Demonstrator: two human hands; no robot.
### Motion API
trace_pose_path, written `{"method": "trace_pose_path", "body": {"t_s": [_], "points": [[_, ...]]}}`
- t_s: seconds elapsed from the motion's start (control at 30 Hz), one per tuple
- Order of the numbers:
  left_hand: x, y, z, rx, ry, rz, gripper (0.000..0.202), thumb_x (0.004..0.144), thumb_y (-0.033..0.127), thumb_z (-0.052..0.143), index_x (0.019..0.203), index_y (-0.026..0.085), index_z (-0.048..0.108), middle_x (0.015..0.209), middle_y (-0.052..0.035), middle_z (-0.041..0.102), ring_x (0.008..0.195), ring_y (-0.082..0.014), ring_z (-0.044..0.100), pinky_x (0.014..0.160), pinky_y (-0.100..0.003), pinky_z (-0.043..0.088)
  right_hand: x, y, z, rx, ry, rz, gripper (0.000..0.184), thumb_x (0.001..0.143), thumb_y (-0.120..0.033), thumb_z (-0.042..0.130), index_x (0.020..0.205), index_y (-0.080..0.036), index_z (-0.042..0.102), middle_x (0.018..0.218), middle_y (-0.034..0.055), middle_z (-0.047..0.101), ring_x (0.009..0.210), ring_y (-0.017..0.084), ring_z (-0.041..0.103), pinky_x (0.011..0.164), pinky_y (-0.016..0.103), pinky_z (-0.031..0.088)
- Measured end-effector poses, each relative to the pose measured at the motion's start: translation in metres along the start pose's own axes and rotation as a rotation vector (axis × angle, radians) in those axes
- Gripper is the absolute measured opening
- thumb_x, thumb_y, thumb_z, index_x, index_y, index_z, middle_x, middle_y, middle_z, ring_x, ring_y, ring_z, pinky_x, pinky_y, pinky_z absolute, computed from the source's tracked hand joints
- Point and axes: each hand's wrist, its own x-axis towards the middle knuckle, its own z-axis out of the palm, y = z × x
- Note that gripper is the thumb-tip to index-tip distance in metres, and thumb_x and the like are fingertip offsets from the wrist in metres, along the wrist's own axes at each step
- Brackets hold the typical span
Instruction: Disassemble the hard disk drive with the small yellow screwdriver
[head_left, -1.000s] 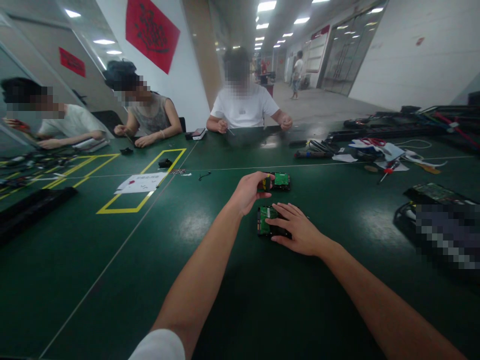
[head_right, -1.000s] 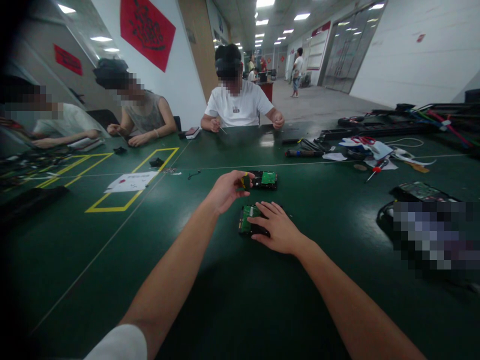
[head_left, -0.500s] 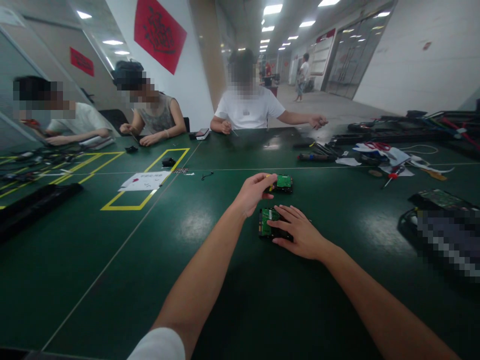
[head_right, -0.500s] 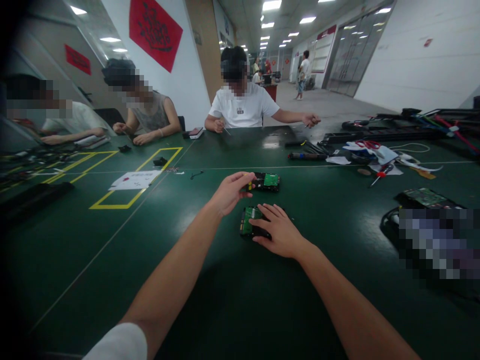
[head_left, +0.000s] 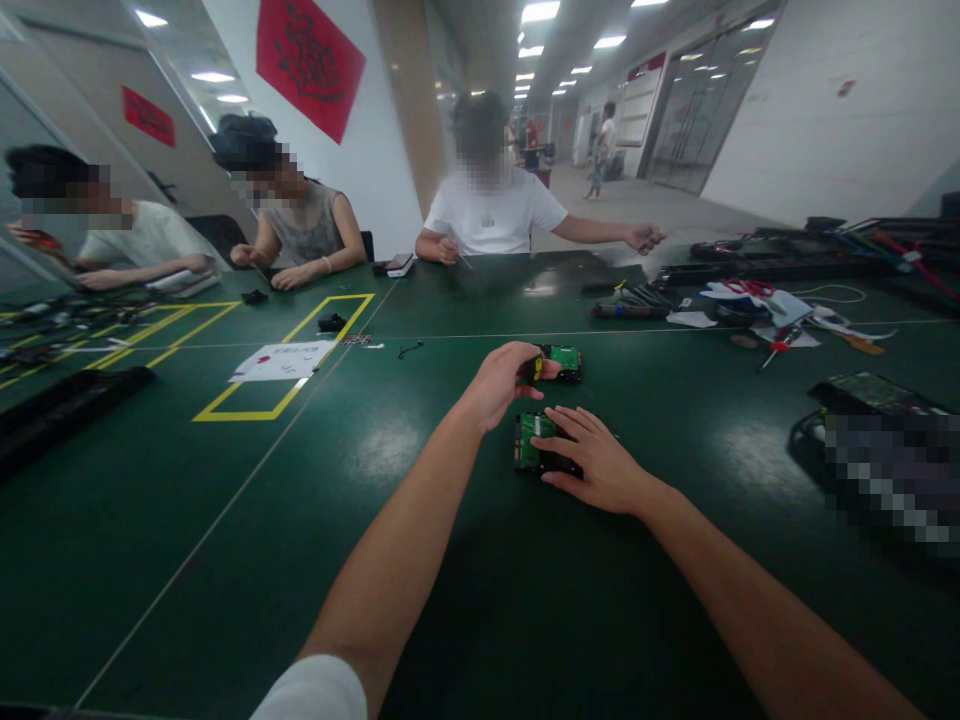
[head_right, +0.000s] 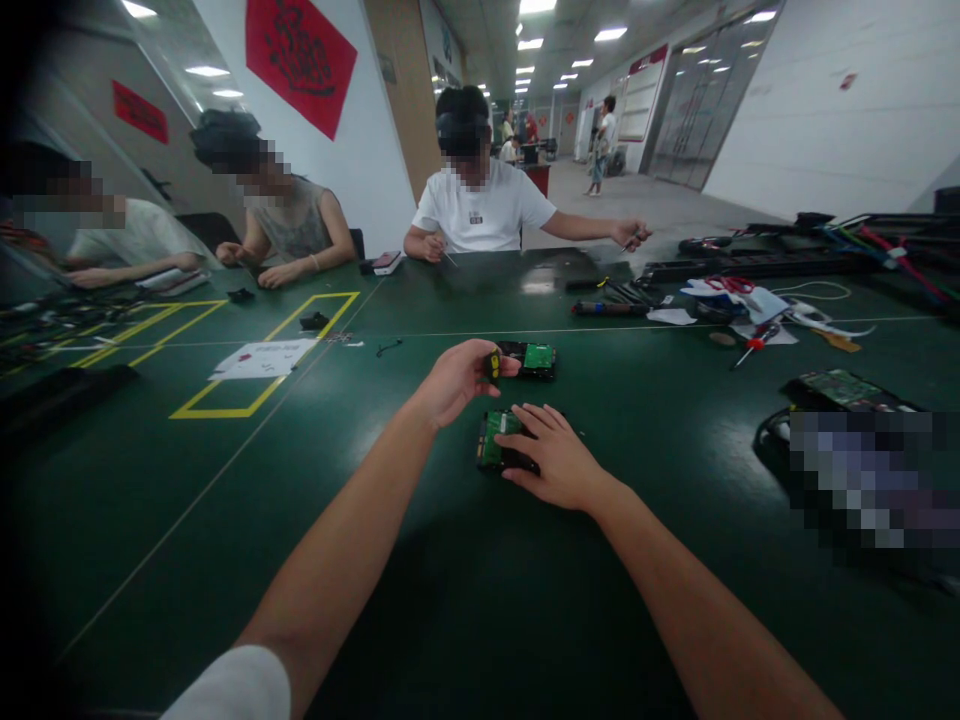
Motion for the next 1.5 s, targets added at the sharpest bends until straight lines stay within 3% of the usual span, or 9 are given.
{"method": "trace_pose_path", "body": {"t_s": [0.2, 0.4, 0.6, 0.83, 1.03, 1.3, 1.5], "points": [[-0.0008, 0.0023, -0.0001, 0.078, -0.001, 0.042, 0.025, 0.088, 0.036, 0.062, 0.091, 0.015, 0.075, 0.091, -0.0094, 0.07, 0.087, -0.0189, 0.066, 0.057, -0.021, 0.052, -0.0009, -0.0011, -0.0008, -0.003, -0.008, 0.002, 0.055, 0.098, -0.058, 0.061, 0.147, -0.033, 0.062, 0.166, 0.013, 0.042, 0.155, 0.038, 0.034, 0.125, 0.066, 0.023], [0.0002, 0.0, 0.0001, 0.022, 0.012, 0.056, 0.021, 0.091, 0.036, 0.063, 0.097, 0.018, 0.071, 0.088, -0.0062, 0.069, 0.084, -0.0178, 0.068, 0.063, -0.025, 0.056, -0.0002, -0.002, -0.0017, -0.003, -0.017, 0.005, 0.055, 0.098, -0.058, 0.06, 0.147, -0.033, 0.061, 0.166, 0.0135, 0.042, 0.155, 0.038, 0.034, 0.124, 0.067, 0.024], [-0.0004, -0.0009, 0.0016, 0.074, 0.028, 0.085, 0.036, 0.088, 0.053, 0.074, 0.094, 0.018, 0.071, 0.09, -0.0058, 0.069, 0.084, -0.0159, 0.066, 0.062, -0.022, 0.054, -0.0004, -0.002, -0.0022, 0.017, 0.001, 0.005, 0.055, 0.097, -0.057, 0.061, 0.147, -0.033, 0.062, 0.166, 0.011, 0.043, 0.155, 0.038, 0.034, 0.125, 0.067, 0.022], [-0.0029, 0.002, 0.0022, 0.144, 0.042, 0.104, 0.028, 0.087, 0.045, 0.075, 0.095, 0.018, 0.077, 0.111, -0.0087, 0.072, 0.094, -0.0174, 0.064, 0.057, -0.019, 0.049, 0.0001, -0.0023, -0.0032, 0.02, -0.006, 0.014, 0.054, 0.097, -0.057, 0.062, 0.146, -0.033, 0.063, 0.166, 0.0115, 0.043, 0.155, 0.038, 0.035, 0.125, 0.065, 0.023], [-0.0018, 0.001, 0.0013, 0.065, -0.01, 0.078, 0.029, 0.086, 0.043, 0.077, 0.097, 0.017, 0.068, 0.087, -0.0047, 0.068, 0.082, -0.0155, 0.065, 0.059, -0.021, 0.053, -0.0002, -0.001, -0.0008, -0.006, 0.008, -0.003, 0.053, 0.098, -0.057, 0.06, 0.146, -0.034, 0.062, 0.165, 0.0117, 0.044, 0.155, 0.037, 0.035, 0.124, 0.066, 0.024], [-0.003, 0.0035, 0.0016, 0.01, -0.006, 0.022, 0.026, 0.088, 0.041, 0.072, 0.096, 0.016, 0.067, 0.099, -0.0113, 0.073, 0.094, -0.0223, 0.071, 0.063, -0.027, 0.059, -0.0006, -0.0011, -0.0017, 0.006, 0.0, 0.003, 0.054, 0.098, -0.058, 0.06, 0.147, -0.034, 0.061, 0.166, 0.011, 0.043, 0.155, 0.037, 0.034, 0.125, 0.067, 0.023], [-0.0016, 0.0044, -0.0032, 0.084, -0.02, 0.056, 0.024, 0.088, 0.036, 0.065, 0.091, 0.014, 0.076, 0.095, -0.0099, 0.07, 0.089, -0.0189, 0.066, 0.06, -0.022, 0.054, 0.0004, -0.0017, -0.0023, 0.019, 0.006, 0.005, 0.054, 0.097, -0.057, 0.062, 0.146, -0.034, 0.063, 0.165, 0.0111, 0.044, 0.155, 0.038, 0.035, 0.124, 0.066, 0.024]]}}
